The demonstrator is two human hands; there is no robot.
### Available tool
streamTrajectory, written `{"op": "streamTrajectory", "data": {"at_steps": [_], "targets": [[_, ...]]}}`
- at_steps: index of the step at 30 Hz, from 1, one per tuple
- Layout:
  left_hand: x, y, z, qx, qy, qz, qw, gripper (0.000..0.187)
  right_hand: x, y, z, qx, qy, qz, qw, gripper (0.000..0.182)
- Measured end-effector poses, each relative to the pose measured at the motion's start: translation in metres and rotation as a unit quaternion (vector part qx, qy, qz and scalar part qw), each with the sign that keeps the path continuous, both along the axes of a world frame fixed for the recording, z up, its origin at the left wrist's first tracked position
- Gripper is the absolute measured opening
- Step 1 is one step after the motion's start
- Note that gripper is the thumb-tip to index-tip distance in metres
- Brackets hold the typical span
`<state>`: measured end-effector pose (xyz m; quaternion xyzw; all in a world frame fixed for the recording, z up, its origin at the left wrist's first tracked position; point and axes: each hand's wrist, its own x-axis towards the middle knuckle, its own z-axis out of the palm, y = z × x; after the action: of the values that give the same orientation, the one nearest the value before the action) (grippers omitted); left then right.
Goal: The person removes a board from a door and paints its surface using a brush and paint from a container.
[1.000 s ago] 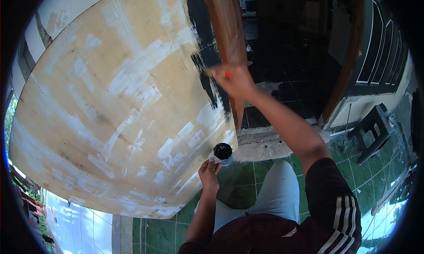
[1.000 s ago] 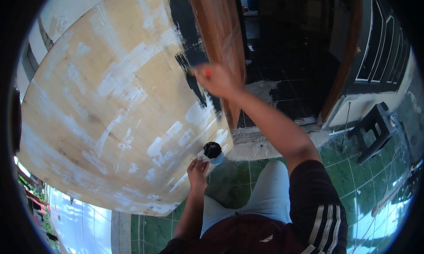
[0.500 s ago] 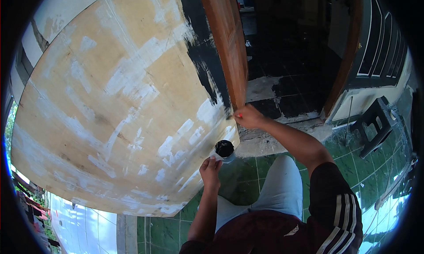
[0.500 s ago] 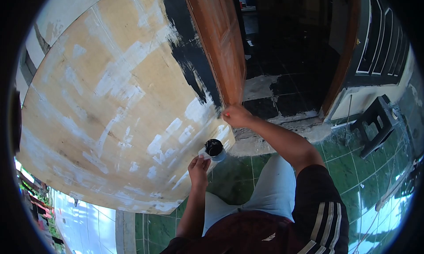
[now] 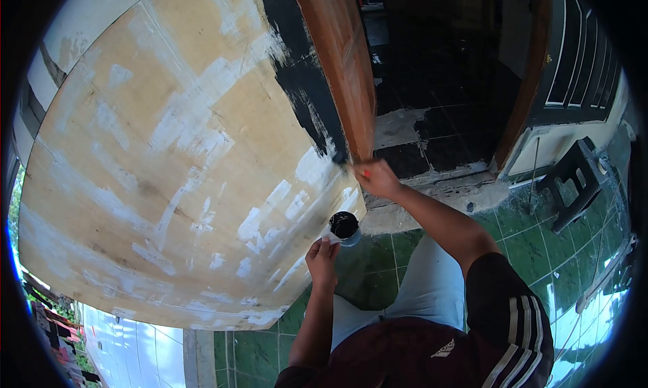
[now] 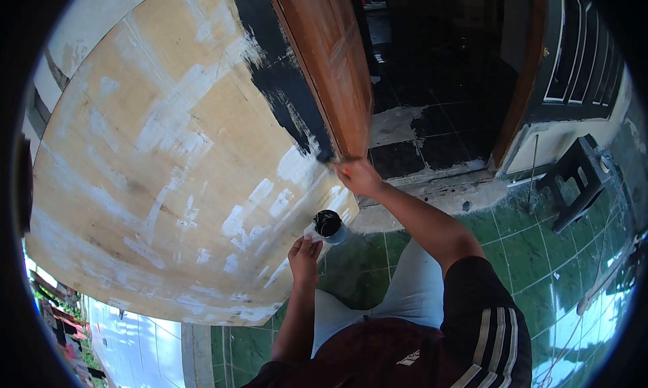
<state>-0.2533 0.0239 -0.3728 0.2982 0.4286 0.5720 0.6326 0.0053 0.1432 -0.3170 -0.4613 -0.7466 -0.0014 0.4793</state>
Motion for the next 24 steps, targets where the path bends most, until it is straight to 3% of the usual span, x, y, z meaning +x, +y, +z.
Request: {"op": "streamTrajectory", "data": {"at_steps": [3,5,8,12,15,19,22,24], "targets": [[-0.006,0.001,-0.008,0.002,0.005,-0.004,1.000,0.024,0.014,-0.002,-0.013,-0.111,-0.066,0.059,0.990,0.020],[-0.007,0.003,-0.009,0.004,0.003,-0.005,1.000,0.024,0.005,0.007,0.048,-0.041,-0.061,0.061,0.995,0.018],[-0.005,0.005,-0.007,0.006,0.000,0.000,1.000,0.023,-0.013,0.013,0.158,0.030,0.068,0.038,0.997,0.021],[-0.003,0.006,-0.010,0.003,0.000,0.002,1.000,0.023,-0.019,0.005,0.212,0.237,0.184,0.039,0.953,0.023],[0.001,0.006,-0.008,0.002,-0.002,-0.001,1.000,0.023,-0.023,-0.001,0.146,0.132,0.197,0.055,0.970,0.019],[-0.001,0.002,-0.005,0.004,-0.002,0.004,1.000,0.022,0.010,0.002,-0.006,-0.082,-0.053,0.029,0.995,0.016],[-0.005,0.002,-0.006,-0.002,-0.003,0.008,1.000,0.021,0.019,0.004,0.010,-0.168,-0.108,0.080,0.977,0.016],[-0.006,0.004,-0.008,0.005,-0.007,0.008,1.000,0.021,0.007,0.022,0.067,-0.093,-0.126,0.031,0.987,0.015]]}}
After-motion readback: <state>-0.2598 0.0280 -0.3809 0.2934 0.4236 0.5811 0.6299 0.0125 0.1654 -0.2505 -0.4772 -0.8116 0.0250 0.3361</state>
